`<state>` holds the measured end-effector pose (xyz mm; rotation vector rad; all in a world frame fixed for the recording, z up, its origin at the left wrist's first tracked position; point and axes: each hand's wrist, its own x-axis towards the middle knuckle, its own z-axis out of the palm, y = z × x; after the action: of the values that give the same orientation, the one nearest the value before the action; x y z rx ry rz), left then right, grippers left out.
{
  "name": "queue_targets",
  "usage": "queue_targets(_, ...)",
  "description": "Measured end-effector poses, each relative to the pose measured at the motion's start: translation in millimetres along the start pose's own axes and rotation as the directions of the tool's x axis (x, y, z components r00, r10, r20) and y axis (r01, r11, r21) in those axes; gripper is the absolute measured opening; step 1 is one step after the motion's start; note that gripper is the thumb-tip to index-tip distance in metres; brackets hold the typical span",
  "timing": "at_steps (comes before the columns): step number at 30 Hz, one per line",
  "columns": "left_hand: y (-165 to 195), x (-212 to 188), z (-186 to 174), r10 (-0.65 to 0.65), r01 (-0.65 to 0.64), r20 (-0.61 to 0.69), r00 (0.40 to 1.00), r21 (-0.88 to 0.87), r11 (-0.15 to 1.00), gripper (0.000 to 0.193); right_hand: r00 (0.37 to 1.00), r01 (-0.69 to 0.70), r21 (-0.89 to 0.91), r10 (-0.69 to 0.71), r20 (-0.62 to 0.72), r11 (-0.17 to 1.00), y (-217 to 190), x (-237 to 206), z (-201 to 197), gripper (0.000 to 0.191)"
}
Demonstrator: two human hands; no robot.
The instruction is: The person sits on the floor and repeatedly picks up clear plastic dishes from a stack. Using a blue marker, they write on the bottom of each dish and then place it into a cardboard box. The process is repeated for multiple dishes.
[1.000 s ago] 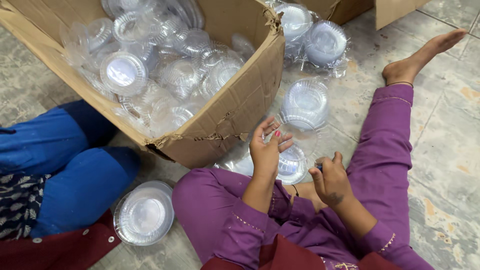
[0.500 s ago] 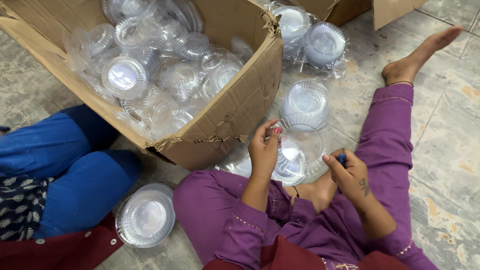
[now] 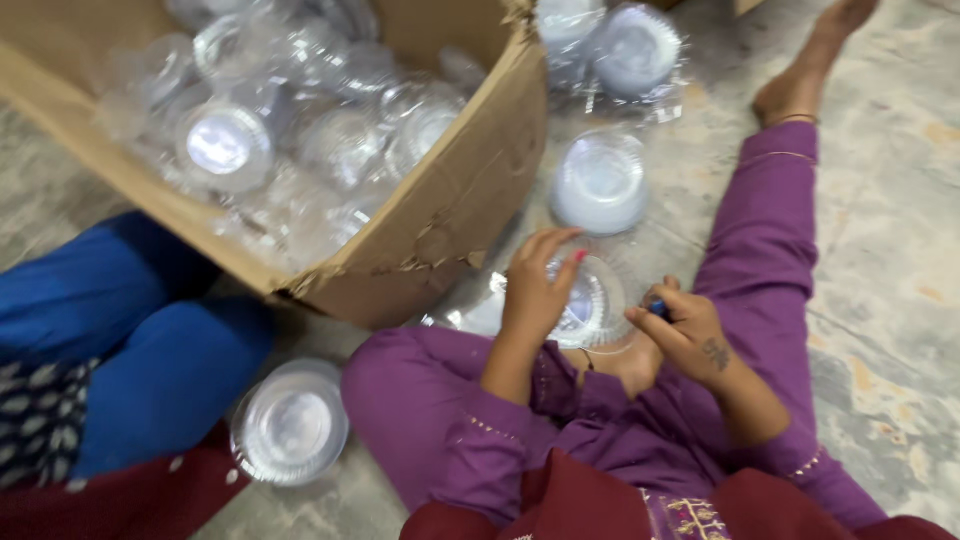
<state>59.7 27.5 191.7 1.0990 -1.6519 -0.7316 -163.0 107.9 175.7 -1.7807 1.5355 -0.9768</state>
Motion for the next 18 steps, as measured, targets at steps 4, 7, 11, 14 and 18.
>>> queue_targets(4, 10, -4, 8, 0.146, -0.155, 0.081, 0.986, 0.122, 0.98, 0.014, 0.998, -0.049, -0.029, 0.05, 0.039, 0.998, -2, 1, 1, 0.023)
queue_targets(7, 14, -5, 14, 0.239, -0.246, 0.186, 0.953, 0.016, 0.969, 0.013, 0.999, -0.017, -0.022, 0.018, 0.036, 1.0, 0, 1, 1, 0.02)
queue_targets(11, 13, -4, 11, 0.25, -0.255, 0.212, 0.945, -0.001, 0.967, 0.017, 0.999, -0.033, 0.087, 0.032, 0.013, 0.996, 4, 0, 2, 0.017)
queue_targets(14, 12, -3, 6, 0.225, -0.232, 0.242, 0.944, 0.002, 0.973, 0.016, 0.997, -0.072, 0.102, 0.07, 0.024, 0.992, 5, 0, 2, 0.018)
queue_targets(18, 8, 0, -2, 0.168, -0.181, 0.234, 0.958, 0.033, 0.983, 0.016, 1.0, -0.01, 0.139, 0.007, 0.02, 0.99, 3, 0, 1, 0.02)
